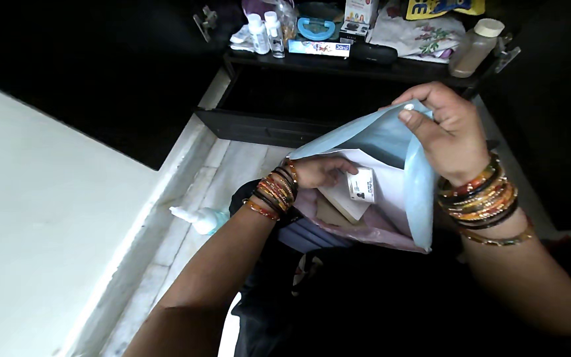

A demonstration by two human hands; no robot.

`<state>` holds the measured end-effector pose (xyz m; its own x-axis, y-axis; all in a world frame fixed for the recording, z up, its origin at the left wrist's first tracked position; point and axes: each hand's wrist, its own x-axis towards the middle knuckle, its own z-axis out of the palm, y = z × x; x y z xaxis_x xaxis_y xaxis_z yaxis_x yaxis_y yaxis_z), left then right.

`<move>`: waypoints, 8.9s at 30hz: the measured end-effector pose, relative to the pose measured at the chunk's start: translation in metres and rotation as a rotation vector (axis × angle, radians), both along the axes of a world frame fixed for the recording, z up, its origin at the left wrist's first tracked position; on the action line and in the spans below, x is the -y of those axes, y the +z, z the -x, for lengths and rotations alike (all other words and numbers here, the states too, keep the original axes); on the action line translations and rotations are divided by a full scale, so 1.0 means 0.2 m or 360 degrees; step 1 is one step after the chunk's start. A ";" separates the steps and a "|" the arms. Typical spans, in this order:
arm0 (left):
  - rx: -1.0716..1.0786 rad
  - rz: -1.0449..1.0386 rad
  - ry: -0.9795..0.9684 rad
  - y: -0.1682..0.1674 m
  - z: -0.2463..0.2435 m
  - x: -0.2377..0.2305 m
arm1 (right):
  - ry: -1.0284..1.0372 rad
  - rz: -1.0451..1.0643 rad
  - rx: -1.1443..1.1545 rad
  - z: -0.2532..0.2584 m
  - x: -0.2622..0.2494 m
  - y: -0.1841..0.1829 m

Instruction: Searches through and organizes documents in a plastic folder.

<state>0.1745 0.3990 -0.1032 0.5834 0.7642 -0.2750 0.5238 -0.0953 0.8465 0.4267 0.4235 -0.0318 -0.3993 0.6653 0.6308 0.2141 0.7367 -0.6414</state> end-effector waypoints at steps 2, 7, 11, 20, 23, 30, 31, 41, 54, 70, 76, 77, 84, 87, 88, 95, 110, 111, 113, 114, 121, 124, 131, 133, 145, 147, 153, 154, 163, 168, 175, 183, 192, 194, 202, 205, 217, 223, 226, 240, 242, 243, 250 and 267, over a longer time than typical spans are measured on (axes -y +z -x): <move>0.0308 -0.0025 0.0045 -0.02 0.02 0.01 | -0.0005 0.0016 -0.0021 -0.01 0.00 0.00; 0.0721 0.0078 0.0281 0.02 -0.03 0.06 | 0.0020 -0.0005 -0.0035 -0.02 0.00 0.00; 0.0580 -0.0093 0.0040 0.15 -0.05 0.08 | 0.0023 -0.0005 -0.0017 -0.03 0.00 0.01; 0.0565 -0.0079 -0.0319 0.32 -0.01 0.06 | 0.0062 -0.0024 -0.0008 -0.03 0.01 0.00; 0.0486 -0.0079 -0.0316 0.32 -0.01 0.05 | 0.0037 -0.0006 -0.0005 -0.03 0.01 0.00; 0.0556 -0.0055 -0.0335 0.29 -0.02 0.04 | 0.0007 -0.0011 0.0008 -0.03 0.01 0.00; 0.0556 -0.0065 -0.0339 0.28 -0.02 0.04 | 0.0017 -0.0009 0.0001 -0.03 0.01 0.00; 0.0487 -0.0042 -0.0333 0.29 -0.02 0.04 | -0.0020 0.0014 0.0015 -0.03 0.02 0.00; 0.0443 -0.0186 -0.0282 0.28 -0.04 0.05 | -0.0030 0.0055 -0.0001 -0.02 0.04 0.00; -0.0238 -0.1626 0.0000 0.09 -0.06 0.22 | -0.0021 -0.0011 -0.0003 -0.02 0.02 0.00; -0.0117 -0.1500 0.0854 0.09 0.20 0.34 | -0.0002 0.0061 -0.0073 -0.09 -0.04 0.00; -0.0067 -0.1348 0.1004 0.07 0.23 0.33 | 0.0026 0.0060 -0.0080 -0.11 -0.06 0.00; 0.0718 -0.0862 0.1286 0.03 0.18 0.08 | 0.0119 0.0146 -0.0139 -0.28 -0.17 -0.05; 0.1269 -0.0463 0.1553 -0.03 0.15 -0.10 | 0.0083 0.0427 -0.0382 -0.44 -0.22 -0.10; 0.1339 -0.0301 0.1616 -0.07 0.14 -0.16 | 0.0062 0.0517 -0.0484 -0.49 -0.25 -0.13; 0.0575 0.0285 0.1297 -0.35 -0.25 -0.37 | -0.0192 0.0811 -0.0715 -0.78 -0.46 -0.43; 0.0989 0.0648 0.1881 -0.63 -0.56 -0.16 | -0.0750 0.1022 0.0115 -0.92 -0.56 -0.39; 0.1035 0.0583 0.1895 -0.60 -0.56 -0.16 | -0.0733 0.0950 0.0140 -0.91 -0.57 -0.39; 0.1197 0.0550 0.1931 -0.49 -0.54 -0.17 | -0.0755 0.0832 0.0157 -0.87 -0.56 -0.36; 0.1313 0.0530 0.1945 -0.43 -0.52 -0.17 | -0.0776 0.0784 0.0147 -0.85 -0.56 -0.34; 0.1732 0.0451 0.1839 -0.36 -0.40 -0.20 | -0.0915 0.0635 0.0287 -0.47 -0.43 -0.29; 0.1578 0.0448 0.1993 -0.38 -0.42 -0.23 | -0.0854 0.0418 0.0511 -0.36 -0.42 -0.44; 0.1419 0.0481 0.2079 -0.31 -0.47 -0.23 | -0.0803 0.0325 0.0625 -0.21 -0.40 -0.61; 0.1472 0.0481 0.2118 -0.31 -0.47 -0.25 | -0.0809 0.0310 0.0603 -0.24 -0.44 -0.65; 0.1587 0.0462 0.2050 -0.25 -0.51 -0.22 | -0.1067 0.0392 0.1060 -0.28 -0.45 -0.67; 0.1571 0.0460 0.2065 -0.23 -0.53 -0.21 | -0.1038 0.0323 0.0963 -0.28 -0.46 -0.68; 0.1569 0.0442 0.2067 -0.17 -0.57 -0.21 | -0.0843 0.0272 0.0751 -0.31 -0.47 -0.75; 0.1565 0.0434 0.2071 -0.16 -0.57 -0.21 | -0.0842 0.0318 0.0740 -0.32 -0.47 -0.74; 0.1573 0.0489 0.2100 -0.16 -0.56 -0.23 | -0.0712 0.0338 0.0797 -0.36 -0.50 -0.73; 0.1528 0.0491 0.2065 -0.15 -0.56 -0.22 | -0.0660 0.0217 0.0877 -0.36 -0.49 -0.75; 0.1616 0.0489 0.2160 -0.16 -0.56 -0.28 | -0.0626 0.0097 0.1078 -0.34 -0.49 -0.76; 0.1541 0.0465 0.2108 -0.16 -0.57 -0.27 | -0.0562 0.0051 0.1381 -0.33 -0.46 -0.78; 0.1400 0.0582 0.1984 -0.10 -0.55 -0.21 | -0.0543 -0.0096 0.1551 -0.35 -0.47 -0.85; 0.1416 0.0614 0.1932 -0.08 -0.54 -0.20 | -0.0541 -0.0025 0.1547 -0.35 -0.47 -0.86; 0.1317 0.0585 0.2091 0.11 -0.57 -0.12 | -0.0537 -0.0082 0.1725 -0.31 -0.44 -0.82; 0.1303 0.0416 0.1919 -0.22 -0.59 -0.26 | -0.0567 0.0177 0.1930 -0.25 -0.40 -0.73; 0.1373 0.0308 0.2103 -0.36 -0.50 -0.31 | -0.0447 0.0671 0.0883 -0.48 -0.46 -0.70; 0.1354 0.0276 0.2156 -0.37 -0.48 -0.30 | -0.0794 0.1328 0.0694 -0.60 -0.49 -0.65; 0.1291 0.0270 0.2265 -0.34 -0.45 -0.29 | -0.0553 0.1700 0.0529 -0.69 -0.43 -0.65; 0.1641 0.0242 0.1784 -0.15 -0.10 -0.23 | 0.0391 0.1934 -0.0137 -0.46 -0.22 -0.40; 0.1634 0.0300 0.1666 -0.13 -0.08 -0.22 | 0.0443 0.1928 -0.0283 -0.42 -0.20 -0.38; 0.1646 0.0338 0.1605 -0.13 -0.08 -0.21 | 0.0457 0.1924 -0.0385 -0.40 -0.19 -0.39; 0.1747 0.0535 0.1388 -0.13 -0.09 -0.21 | 0.0328 0.1834 -0.0510 -0.44 -0.24 -0.45; 0.1560 0.0378 0.0993 -0.15 -0.08 -0.20 | 0.0041 0.1583 -0.0867 -0.42 -0.23 -0.39</move>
<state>0.1902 0.4390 -0.1329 0.1688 0.9813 -0.0920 -0.4575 0.1607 0.8746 0.5108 0.4701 -0.1108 -0.2539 0.9640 -0.0793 -0.2803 -0.1518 -0.9478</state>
